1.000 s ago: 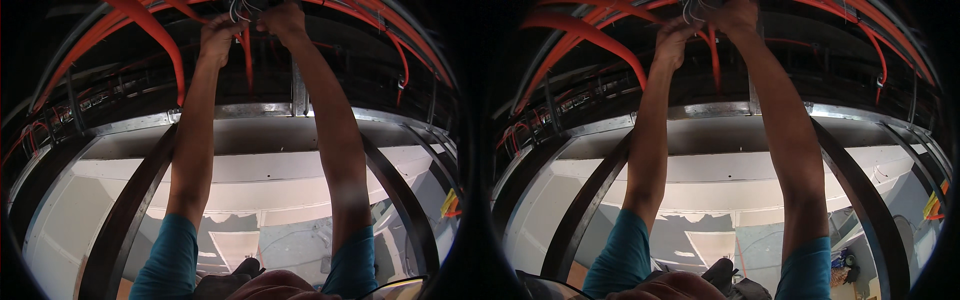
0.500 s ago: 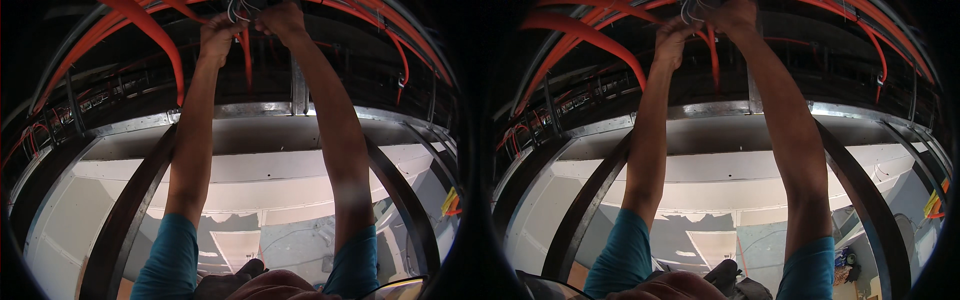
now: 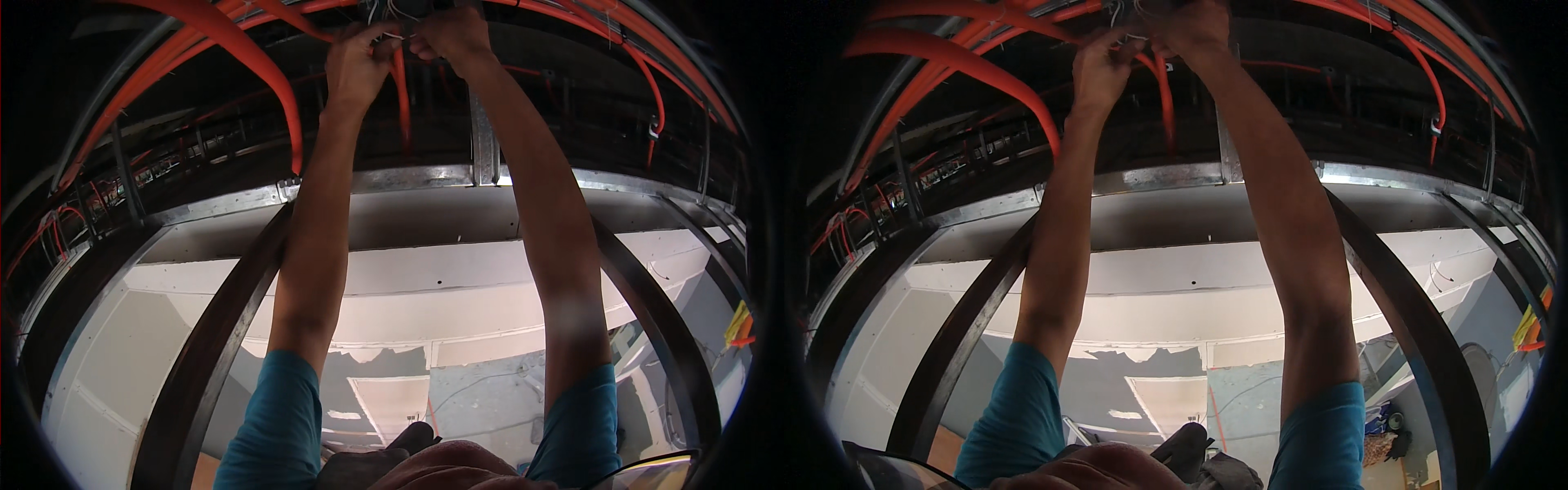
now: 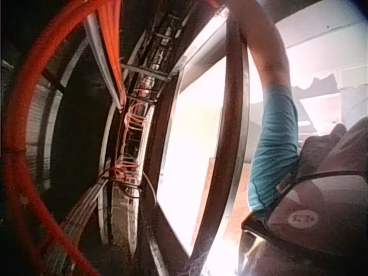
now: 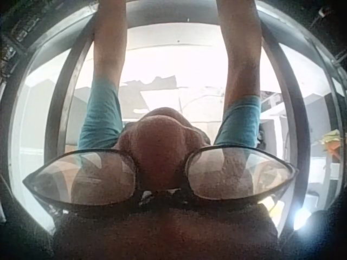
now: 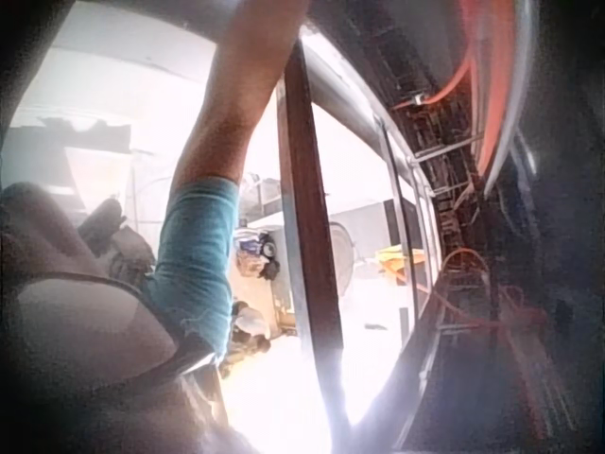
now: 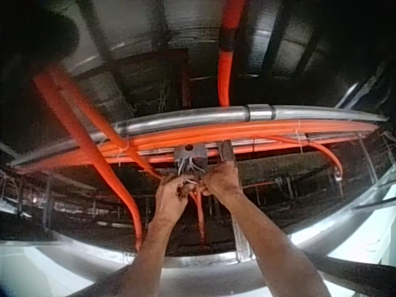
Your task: The person uses wire strippers to strip insulation from electrical wires inside a ceiling junction box and then twists the wires together.
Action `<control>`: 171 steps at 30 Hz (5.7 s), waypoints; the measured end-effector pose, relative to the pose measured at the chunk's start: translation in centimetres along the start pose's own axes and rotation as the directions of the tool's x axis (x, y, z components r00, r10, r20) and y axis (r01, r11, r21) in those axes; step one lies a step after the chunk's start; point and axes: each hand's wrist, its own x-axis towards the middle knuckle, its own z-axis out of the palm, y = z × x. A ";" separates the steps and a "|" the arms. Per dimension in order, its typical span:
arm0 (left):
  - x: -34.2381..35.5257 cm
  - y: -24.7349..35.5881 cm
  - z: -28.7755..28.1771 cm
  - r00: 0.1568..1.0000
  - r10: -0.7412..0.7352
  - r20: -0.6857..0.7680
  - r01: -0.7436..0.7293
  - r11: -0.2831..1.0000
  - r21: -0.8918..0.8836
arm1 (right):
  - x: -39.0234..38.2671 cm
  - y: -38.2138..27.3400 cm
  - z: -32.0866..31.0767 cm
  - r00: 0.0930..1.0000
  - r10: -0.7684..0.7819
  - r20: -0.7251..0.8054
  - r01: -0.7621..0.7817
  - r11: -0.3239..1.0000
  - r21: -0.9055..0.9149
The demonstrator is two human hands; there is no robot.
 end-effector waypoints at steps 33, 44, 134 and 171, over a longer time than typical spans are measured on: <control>-0.5 0.8 1.4 0.999 -0.043 0.032 0.040 0.996 0.080 | -89.6 10.8 -21.5 -0.115 0.947 -0.299 -0.444 -0.318 -0.838; -0.2 0.1 1.2 1.000 0.025 0.009 -0.025 0.995 0.099 | -87.9 12.1 -21.2 -0.080 0.953 -0.293 -0.537 -0.289 -0.792; 1.8 -0.6 -0.4 0.922 0.376 -0.089 -0.381 0.924 -0.036 | -4.6 -2.9 -11.4 0.798 -0.521 0.301 0.054 -0.435 -0.899; 1.0 -3.0 2.2 0.984 0.140 -0.111 -0.179 0.775 -0.607 | -1.8 -0.9 -12.0 0.541 -0.614 0.574 0.196 -0.572 -0.797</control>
